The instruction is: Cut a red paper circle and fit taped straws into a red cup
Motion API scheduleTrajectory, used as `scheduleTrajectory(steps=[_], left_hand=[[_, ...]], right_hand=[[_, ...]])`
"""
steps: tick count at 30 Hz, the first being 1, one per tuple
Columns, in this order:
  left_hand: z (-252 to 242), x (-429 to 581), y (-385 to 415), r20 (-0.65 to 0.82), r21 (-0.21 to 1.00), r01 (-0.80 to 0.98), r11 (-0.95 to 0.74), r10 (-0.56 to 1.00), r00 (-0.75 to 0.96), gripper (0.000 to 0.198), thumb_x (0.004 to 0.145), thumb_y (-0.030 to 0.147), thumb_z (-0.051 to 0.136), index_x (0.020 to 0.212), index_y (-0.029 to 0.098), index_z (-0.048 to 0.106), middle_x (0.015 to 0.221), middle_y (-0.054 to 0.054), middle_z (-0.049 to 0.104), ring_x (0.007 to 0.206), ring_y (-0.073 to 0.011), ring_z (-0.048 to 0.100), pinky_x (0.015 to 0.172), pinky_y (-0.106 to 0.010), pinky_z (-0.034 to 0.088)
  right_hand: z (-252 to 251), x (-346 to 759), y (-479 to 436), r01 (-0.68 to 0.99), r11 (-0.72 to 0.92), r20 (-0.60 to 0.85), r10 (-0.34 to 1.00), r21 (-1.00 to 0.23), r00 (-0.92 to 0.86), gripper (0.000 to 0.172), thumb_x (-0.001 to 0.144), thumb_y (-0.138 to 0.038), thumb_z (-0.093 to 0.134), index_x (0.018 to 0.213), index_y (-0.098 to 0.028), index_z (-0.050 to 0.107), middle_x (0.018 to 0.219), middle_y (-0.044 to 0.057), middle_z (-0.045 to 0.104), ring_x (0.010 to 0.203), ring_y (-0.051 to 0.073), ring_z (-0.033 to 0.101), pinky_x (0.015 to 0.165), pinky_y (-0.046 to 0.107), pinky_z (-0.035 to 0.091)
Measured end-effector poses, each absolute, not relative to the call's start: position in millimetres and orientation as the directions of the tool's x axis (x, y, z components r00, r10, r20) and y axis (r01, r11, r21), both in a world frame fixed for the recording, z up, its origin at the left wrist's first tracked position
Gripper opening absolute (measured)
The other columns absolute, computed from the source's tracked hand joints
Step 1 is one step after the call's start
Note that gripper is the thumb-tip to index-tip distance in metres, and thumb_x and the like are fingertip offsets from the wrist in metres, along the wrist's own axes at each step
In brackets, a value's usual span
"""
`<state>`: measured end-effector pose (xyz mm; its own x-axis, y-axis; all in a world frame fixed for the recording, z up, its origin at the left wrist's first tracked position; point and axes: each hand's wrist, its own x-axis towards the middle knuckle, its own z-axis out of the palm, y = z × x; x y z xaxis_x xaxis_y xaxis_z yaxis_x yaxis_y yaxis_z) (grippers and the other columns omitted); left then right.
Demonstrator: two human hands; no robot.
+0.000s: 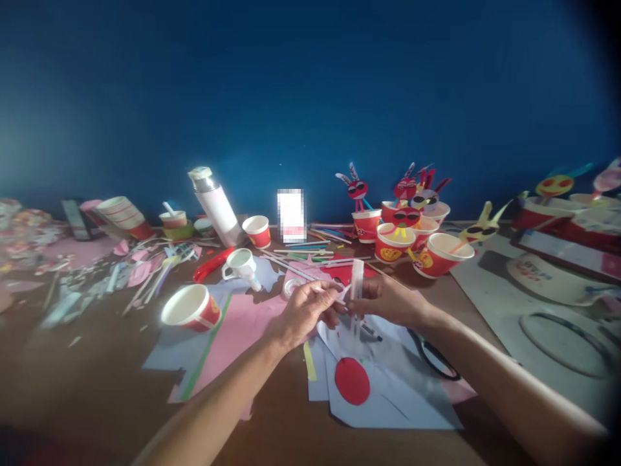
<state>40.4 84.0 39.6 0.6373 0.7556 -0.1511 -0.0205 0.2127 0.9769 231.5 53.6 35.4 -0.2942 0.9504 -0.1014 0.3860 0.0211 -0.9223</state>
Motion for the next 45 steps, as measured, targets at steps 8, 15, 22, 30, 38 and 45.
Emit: scheduleTrajectory(steps=[8, 15, 22, 30, 38, 45], left_hand=[[97, -63, 35, 0.277, 0.910, 0.239, -0.339, 0.925, 0.259, 0.048, 0.075, 0.026, 0.065, 0.120, 0.023, 0.050, 0.110, -0.010, 0.059, 0.098, -0.0231, 0.057, 0.084, -0.032, 0.045], [30, -162, 79, 0.427, 0.815, 0.527, -0.240, 0.864, -0.267, 0.097, 0.061, 0.035, 0.074, 0.138, 0.021, 0.017, 0.140, -0.018, 0.031, 0.128, -0.0322, 0.034, 0.099, -0.047, 0.036], [4, -156, 102, 0.254, 0.857, 0.512, -0.054, 0.909, -0.330, 0.090, 0.059, 0.040, 0.073, 0.134, 0.020, 0.028, 0.120, -0.013, 0.052, 0.104, -0.0291, 0.057, 0.088, -0.045, 0.046], [36, -87, 53, 0.473, 0.739, 0.468, -0.484, 0.868, 0.151, 0.075, 0.063, 0.027, 0.073, 0.128, 0.022, 0.035, 0.120, -0.013, 0.052, 0.108, -0.0288, 0.054, 0.089, -0.042, 0.046], [34, -32, 68, 0.519, 0.684, 0.220, -0.695, 0.676, 0.524, 0.079, 0.064, 0.027, 0.071, 0.133, 0.019, 0.032, 0.127, -0.017, 0.049, 0.117, -0.0333, 0.047, 0.095, -0.046, 0.042], [26, -12, 69, 0.453, 0.718, 0.199, -0.667, 0.665, 0.594, 0.075, 0.063, 0.024, 0.071, 0.129, 0.020, 0.037, 0.127, -0.014, 0.052, 0.116, -0.0305, 0.049, 0.097, -0.042, 0.042]], right_hand=[[68, 235, 42, 0.325, 0.048, 0.012, 0.994, -0.945, -0.112, 0.022, 0.073, -0.038, 0.063, 0.071, -0.016, 0.068, 0.069, 0.005, 0.067, 0.065, 0.020, 0.060, 0.064, 0.032, 0.046], [70, 225, 42, 0.278, 0.058, 0.038, 0.996, -0.959, -0.076, 0.025, 0.073, -0.040, 0.062, 0.068, -0.016, 0.068, 0.070, 0.006, 0.067, 0.069, 0.021, 0.061, 0.068, 0.032, 0.045], [77, 227, 37, 0.272, 0.056, 0.035, 0.996, -0.961, -0.082, 0.025, 0.074, -0.040, 0.063, 0.072, -0.016, 0.068, 0.072, 0.005, 0.068, 0.070, 0.020, 0.062, 0.068, 0.031, 0.047], [105, 217, 24, 0.283, 0.055, 0.034, 0.996, -0.958, -0.077, 0.027, 0.073, -0.043, 0.065, 0.081, -0.018, 0.068, 0.073, 0.004, 0.069, 0.071, 0.021, 0.064, 0.064, 0.030, 0.050], [139, 193, 0, 0.294, 0.313, 0.353, 0.930, -0.903, 0.097, 0.007, 0.076, -0.030, 0.067, 0.081, -0.027, 0.069, 0.071, -0.004, 0.071, 0.063, 0.013, 0.065, 0.056, 0.018, 0.051], [129, 182, 17, 0.543, 0.407, 0.533, 0.842, -0.735, 0.089, 0.006, 0.077, -0.020, 0.064, 0.078, -0.024, 0.067, 0.074, -0.004, 0.071, 0.068, 0.014, 0.065, 0.064, 0.023, 0.052]])
